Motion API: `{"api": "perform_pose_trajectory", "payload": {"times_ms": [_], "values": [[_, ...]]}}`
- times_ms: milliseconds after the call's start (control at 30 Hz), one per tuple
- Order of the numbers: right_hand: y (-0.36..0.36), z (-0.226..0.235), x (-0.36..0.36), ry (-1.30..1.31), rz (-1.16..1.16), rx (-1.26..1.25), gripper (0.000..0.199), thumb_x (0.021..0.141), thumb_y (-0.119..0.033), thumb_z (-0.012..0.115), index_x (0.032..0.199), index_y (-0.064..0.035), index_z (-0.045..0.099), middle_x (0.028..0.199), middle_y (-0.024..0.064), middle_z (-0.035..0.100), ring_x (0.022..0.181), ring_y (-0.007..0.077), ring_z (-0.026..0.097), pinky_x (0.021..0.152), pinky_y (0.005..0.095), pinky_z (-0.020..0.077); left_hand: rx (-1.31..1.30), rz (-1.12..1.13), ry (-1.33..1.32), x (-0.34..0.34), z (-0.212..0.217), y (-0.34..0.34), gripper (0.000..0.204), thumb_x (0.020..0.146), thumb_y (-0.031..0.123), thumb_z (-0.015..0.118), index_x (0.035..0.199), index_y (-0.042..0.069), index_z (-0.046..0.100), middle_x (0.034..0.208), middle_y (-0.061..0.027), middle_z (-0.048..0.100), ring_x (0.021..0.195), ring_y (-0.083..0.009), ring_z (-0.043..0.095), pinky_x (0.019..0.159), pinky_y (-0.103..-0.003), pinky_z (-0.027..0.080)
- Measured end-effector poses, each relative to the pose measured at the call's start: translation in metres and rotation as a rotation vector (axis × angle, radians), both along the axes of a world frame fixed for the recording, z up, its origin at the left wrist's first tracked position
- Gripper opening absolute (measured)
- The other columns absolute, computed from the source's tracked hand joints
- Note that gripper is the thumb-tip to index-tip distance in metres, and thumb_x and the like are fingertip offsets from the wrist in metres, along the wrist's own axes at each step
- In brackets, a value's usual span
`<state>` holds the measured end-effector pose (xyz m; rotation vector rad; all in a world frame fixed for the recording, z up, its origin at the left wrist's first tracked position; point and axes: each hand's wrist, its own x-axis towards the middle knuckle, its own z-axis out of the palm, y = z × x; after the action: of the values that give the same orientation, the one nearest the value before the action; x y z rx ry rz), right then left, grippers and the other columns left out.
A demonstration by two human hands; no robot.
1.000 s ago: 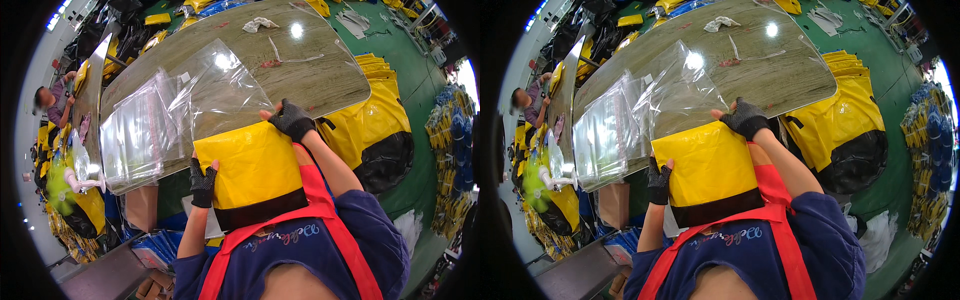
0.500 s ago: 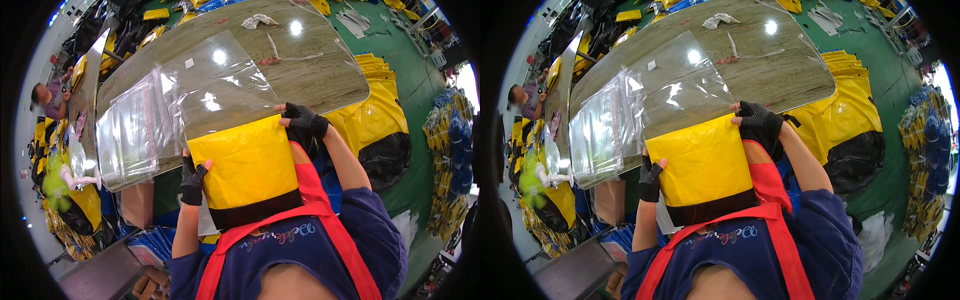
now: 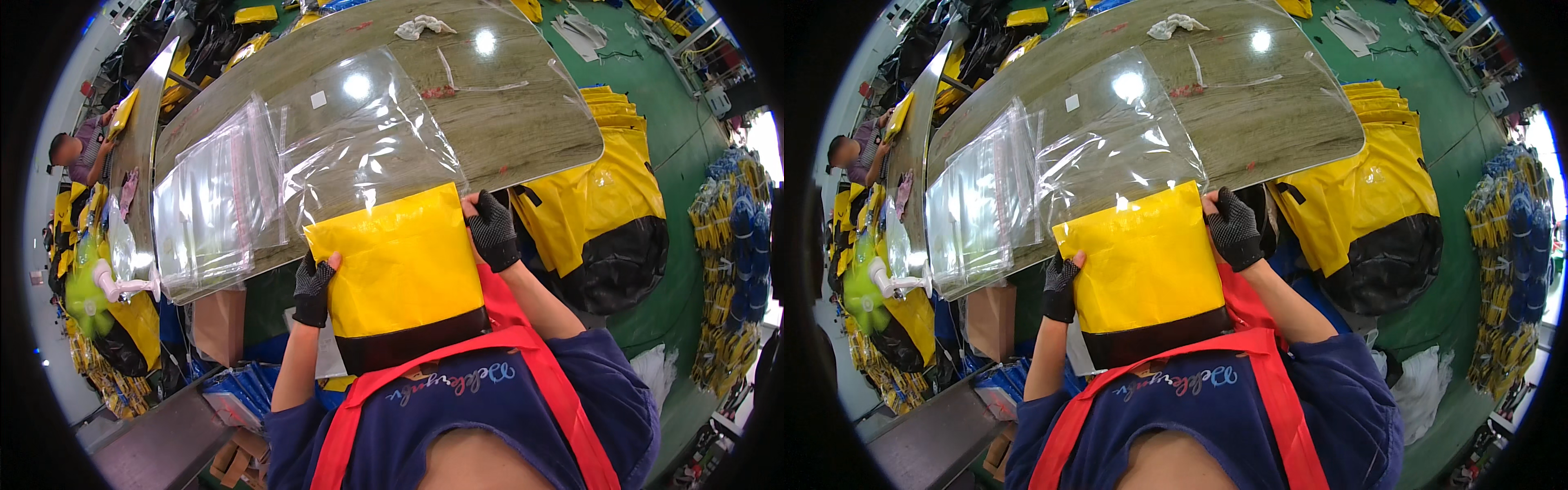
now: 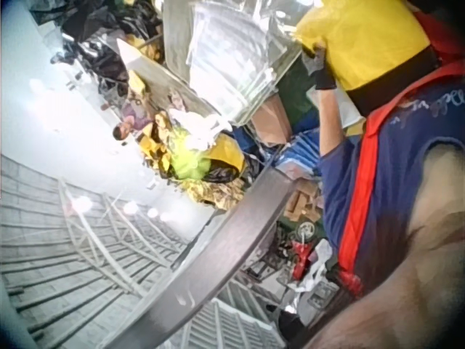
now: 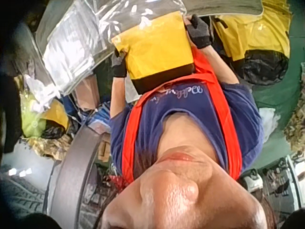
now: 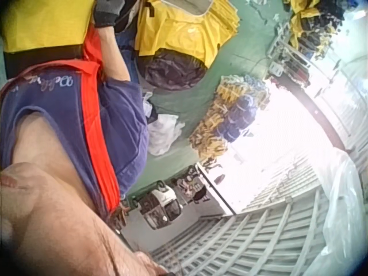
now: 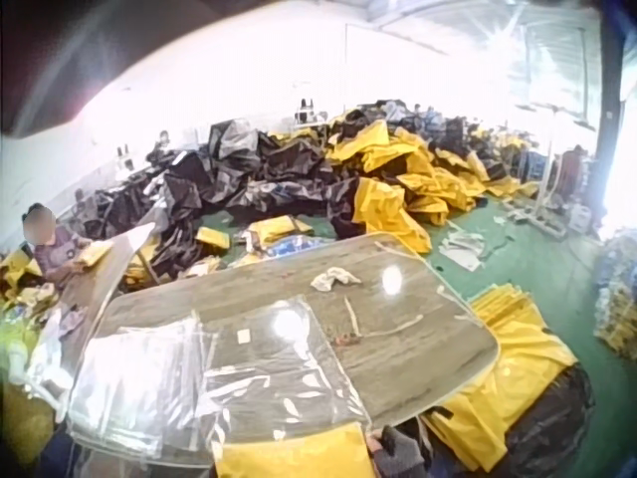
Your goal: The person places a blue padded envelope into a clear plastic bag, then places a yellow and black courier bag into a clear plastic bag. The person repeats this process with multiple yellow and black courier bags, placing each into a clear plastic bag.
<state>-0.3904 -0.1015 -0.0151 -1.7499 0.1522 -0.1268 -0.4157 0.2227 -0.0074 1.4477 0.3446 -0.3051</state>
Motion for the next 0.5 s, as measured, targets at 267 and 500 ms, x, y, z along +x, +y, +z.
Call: {"api": "perform_pose_trajectory", "payload": {"times_ms": [267, 500], "values": [[-0.014, 0.019, -0.027, 0.333, 0.26, 0.639, 0.026, 0.091, -0.021, 0.059, 0.109, -0.0025, 0.057, 0.097, 0.0052, 0.064, 0.088, 0.0143, 0.059, 0.08, 0.0273, 0.0465, -0.071, 0.024, 0.161, -0.018, -0.01, 0.008, 0.05, 0.085, 0.029, 0.068, 0.123, 0.0, 0.054, 0.113, -0.0075, 0.062, 0.098, -0.0155, 0.059, 0.087, -0.028, 0.045], [-0.003, 0.039, -0.051, 0.29, 0.137, 0.237, 0.032, 0.087, -0.022, 0.066, 0.11, 0.0009, 0.063, 0.092, 0.0069, 0.069, 0.085, 0.0108, 0.062, 0.077, 0.0257, 0.0486, -0.07, -0.162, 0.078, -0.046, 0.024, -0.016, 0.051, 0.08, 0.026, 0.073, 0.121, 0.001, 0.056, 0.112, -0.0093, 0.064, 0.1, -0.0197, 0.06, 0.086, -0.03, 0.047]]}}
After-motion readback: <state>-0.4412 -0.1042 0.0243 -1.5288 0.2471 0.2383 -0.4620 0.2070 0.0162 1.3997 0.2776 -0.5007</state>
